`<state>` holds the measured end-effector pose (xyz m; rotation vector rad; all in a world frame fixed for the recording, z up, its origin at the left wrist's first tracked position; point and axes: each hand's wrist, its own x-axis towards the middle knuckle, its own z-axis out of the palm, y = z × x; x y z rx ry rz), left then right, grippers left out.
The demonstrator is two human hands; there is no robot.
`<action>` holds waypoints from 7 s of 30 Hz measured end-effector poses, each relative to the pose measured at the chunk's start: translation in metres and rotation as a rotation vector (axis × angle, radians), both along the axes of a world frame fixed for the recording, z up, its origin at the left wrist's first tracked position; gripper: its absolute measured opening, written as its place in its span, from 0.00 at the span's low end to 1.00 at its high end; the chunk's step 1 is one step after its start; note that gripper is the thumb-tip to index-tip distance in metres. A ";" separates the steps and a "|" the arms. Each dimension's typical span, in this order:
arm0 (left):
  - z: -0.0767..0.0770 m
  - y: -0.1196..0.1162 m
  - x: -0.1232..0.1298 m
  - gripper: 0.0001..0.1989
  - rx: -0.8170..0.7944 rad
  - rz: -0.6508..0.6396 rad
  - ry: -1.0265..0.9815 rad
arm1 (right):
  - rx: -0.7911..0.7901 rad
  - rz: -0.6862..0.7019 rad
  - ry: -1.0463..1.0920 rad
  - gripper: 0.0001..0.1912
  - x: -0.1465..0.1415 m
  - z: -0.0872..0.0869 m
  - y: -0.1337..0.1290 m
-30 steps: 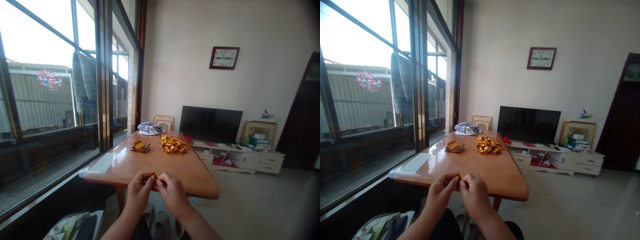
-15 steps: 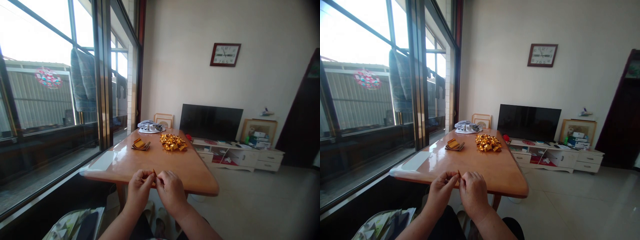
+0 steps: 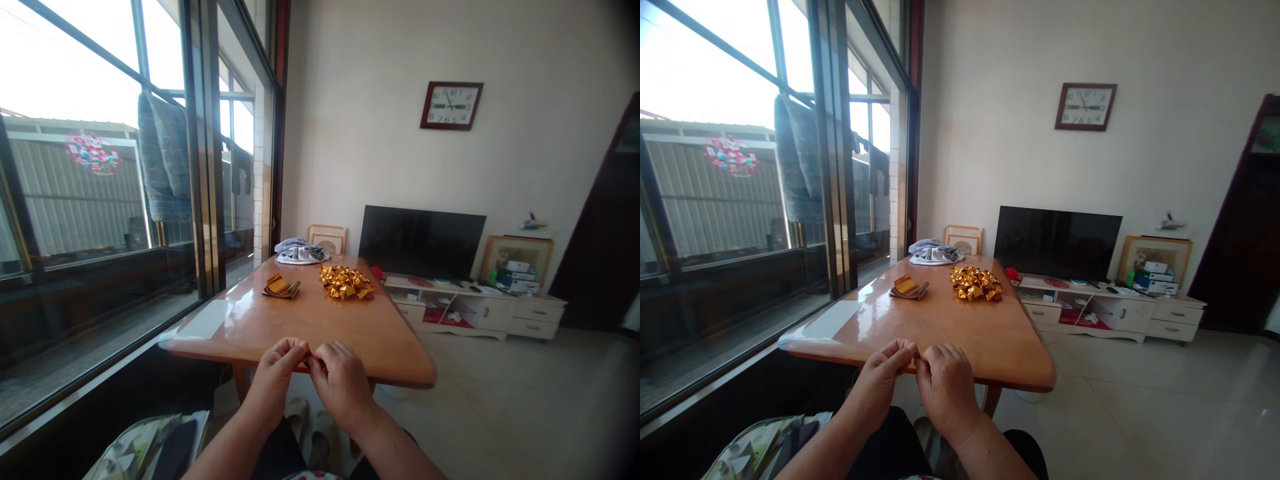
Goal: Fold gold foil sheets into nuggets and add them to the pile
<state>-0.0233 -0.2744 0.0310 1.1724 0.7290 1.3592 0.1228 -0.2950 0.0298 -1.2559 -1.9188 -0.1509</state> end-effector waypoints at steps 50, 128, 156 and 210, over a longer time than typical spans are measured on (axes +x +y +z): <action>0.003 -0.004 -0.003 0.18 0.038 -0.043 0.151 | -0.592 0.449 0.777 0.18 0.011 -0.009 0.004; 0.019 0.004 -0.026 0.14 0.267 0.180 0.392 | -0.626 0.303 0.350 0.12 0.044 0.017 0.004; 0.007 -0.003 -0.002 0.14 -0.077 -0.057 0.090 | -0.075 0.118 0.581 0.10 0.024 0.021 -0.004; -0.016 0.001 0.008 0.14 0.323 0.275 0.394 | -0.121 0.197 0.805 0.02 0.000 0.009 0.002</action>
